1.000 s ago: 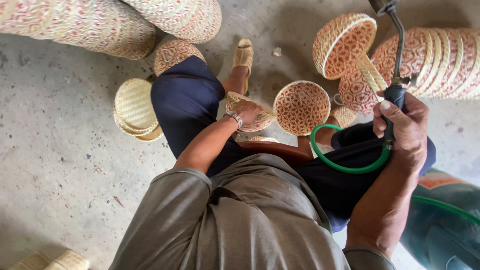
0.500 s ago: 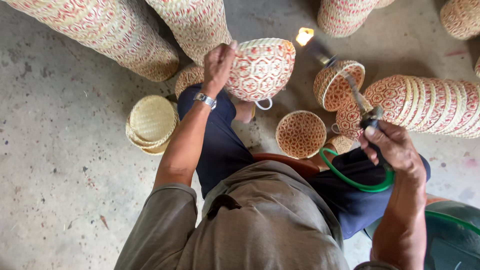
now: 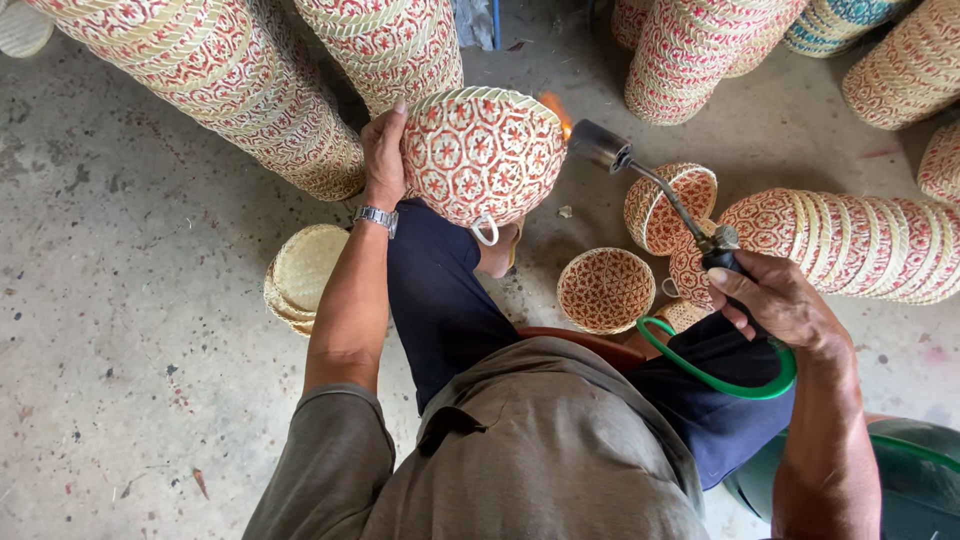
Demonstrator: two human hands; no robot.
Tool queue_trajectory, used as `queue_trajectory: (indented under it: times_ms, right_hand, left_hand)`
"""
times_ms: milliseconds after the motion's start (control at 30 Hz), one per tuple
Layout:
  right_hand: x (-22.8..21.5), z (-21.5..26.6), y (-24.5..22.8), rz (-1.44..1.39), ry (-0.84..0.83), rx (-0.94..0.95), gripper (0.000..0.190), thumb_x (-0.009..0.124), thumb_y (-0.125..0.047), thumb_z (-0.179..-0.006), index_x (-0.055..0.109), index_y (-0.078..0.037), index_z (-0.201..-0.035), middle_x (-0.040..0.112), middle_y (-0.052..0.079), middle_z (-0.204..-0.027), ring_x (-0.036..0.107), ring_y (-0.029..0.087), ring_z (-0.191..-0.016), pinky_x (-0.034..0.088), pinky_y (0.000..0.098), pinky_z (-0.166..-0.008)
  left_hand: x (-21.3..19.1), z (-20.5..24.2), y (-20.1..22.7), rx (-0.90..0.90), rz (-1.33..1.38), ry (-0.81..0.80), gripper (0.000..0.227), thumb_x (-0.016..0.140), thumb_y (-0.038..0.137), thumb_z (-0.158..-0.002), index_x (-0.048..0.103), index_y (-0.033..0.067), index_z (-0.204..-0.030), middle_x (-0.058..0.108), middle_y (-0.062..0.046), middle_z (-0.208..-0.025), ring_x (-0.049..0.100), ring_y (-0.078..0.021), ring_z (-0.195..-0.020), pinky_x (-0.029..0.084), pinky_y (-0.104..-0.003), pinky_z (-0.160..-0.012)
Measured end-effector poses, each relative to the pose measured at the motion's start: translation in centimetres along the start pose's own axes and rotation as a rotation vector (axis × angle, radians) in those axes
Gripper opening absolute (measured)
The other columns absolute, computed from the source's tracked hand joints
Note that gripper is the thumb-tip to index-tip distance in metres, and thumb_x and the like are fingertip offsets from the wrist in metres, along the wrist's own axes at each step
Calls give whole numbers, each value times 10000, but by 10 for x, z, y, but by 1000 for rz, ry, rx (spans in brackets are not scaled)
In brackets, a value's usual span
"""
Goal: The person sits on the floor and uses a handheld blowtorch to apply heat to the interior and exterior surfaces of small patterned woven baskets. They rotate each basket to cover all sides, then place it aside and pick up the next one from a nearby stack.
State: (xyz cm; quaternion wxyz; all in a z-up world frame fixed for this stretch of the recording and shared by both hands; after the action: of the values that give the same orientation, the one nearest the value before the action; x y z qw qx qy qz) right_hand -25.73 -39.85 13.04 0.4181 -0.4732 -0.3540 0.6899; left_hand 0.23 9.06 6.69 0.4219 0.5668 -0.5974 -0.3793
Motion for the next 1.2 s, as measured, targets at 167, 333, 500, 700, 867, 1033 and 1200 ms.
queue_trajectory:
  times_ms: [167, 333, 500, 700, 867, 1033, 1200]
  right_hand:
    - [-4, 0, -15, -121, -81, -30, 294, 615, -262, -968, 674, 4, -858, 558, 15, -596, 486, 99, -453, 402, 284, -387]
    - [-12, 0, -25, 33, -79, 38, 325, 617, -289, -978, 671, 4, -848, 532, 45, -541, 481, 127, -431, 402, 299, -399]
    - [-9, 3, -14, -122, -113, -2, 312, 599, -301, -967, 695, -19, -874, 553, 3, -579, 477, 88, -457, 398, 276, -383]
    - [-9, 3, -1, -121, -138, 13, 310, 648, -255, -961, 688, 19, -822, 538, 15, -569, 485, 98, -453, 410, 280, -383]
    - [-10, 5, 4, -135, -47, -1, 314, 631, -248, -984, 686, 31, -852, 557, 30, -586, 485, 109, -454, 403, 287, -380]
    - [-1, 8, 8, -173, -28, -7, 262, 614, -234, -965, 692, 13, -926, 600, 28, -650, 501, 98, -468, 406, 273, -373]
    - [3, 9, 10, -267, -93, 12, 250, 612, -220, -950, 673, 16, -892, 622, 20, -687, 506, 93, -460, 413, 267, -367]
  left_hand:
    - [-11, -8, 4, 74, -35, -62, 583, 666, 490, -1020, 370, 186, -618, 347, 86, -606, 256, -87, -602, 211, -324, -615]
    - [-21, -26, 6, 101, -110, -125, 578, 679, 540, -987, 388, 209, -614, 394, 93, -576, 351, -81, -551, 296, -294, -571]
    - [-27, -29, 11, -28, 54, -130, 486, 690, 529, -960, 523, 189, -655, 553, 57, -641, 580, -98, -611, 459, -342, -561]
    - [-20, -6, 7, -221, 375, -111, 459, 545, 503, -1010, 677, 73, -1102, 733, -85, -1087, 729, -172, -967, 619, -374, -825]
    - [-5, 0, -14, -359, 812, -139, 538, 459, 407, -1072, 538, 15, -1432, 631, -154, -1402, 656, -265, -1265, 576, -447, -1099]
    - [4, 10, -38, -392, 926, -53, 508, 419, 360, -1072, 532, 12, -1425, 634, -173, -1390, 648, -304, -1263, 560, -478, -1096]
    - [22, 15, -44, -504, 1070, 6, 515, 421, 378, -1053, 533, 33, -1418, 624, -178, -1387, 637, -336, -1258, 548, -538, -1086]
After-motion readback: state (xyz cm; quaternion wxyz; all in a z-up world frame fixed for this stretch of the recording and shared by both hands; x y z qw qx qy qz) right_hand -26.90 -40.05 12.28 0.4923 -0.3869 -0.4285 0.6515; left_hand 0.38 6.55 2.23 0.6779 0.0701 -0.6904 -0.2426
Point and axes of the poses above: each hand's wrist, its own z-axis away from the middle knuckle, its own x-axis out of the palm, y = z × x, the point moved 1 cm from there along -z, towards the middle knuckle
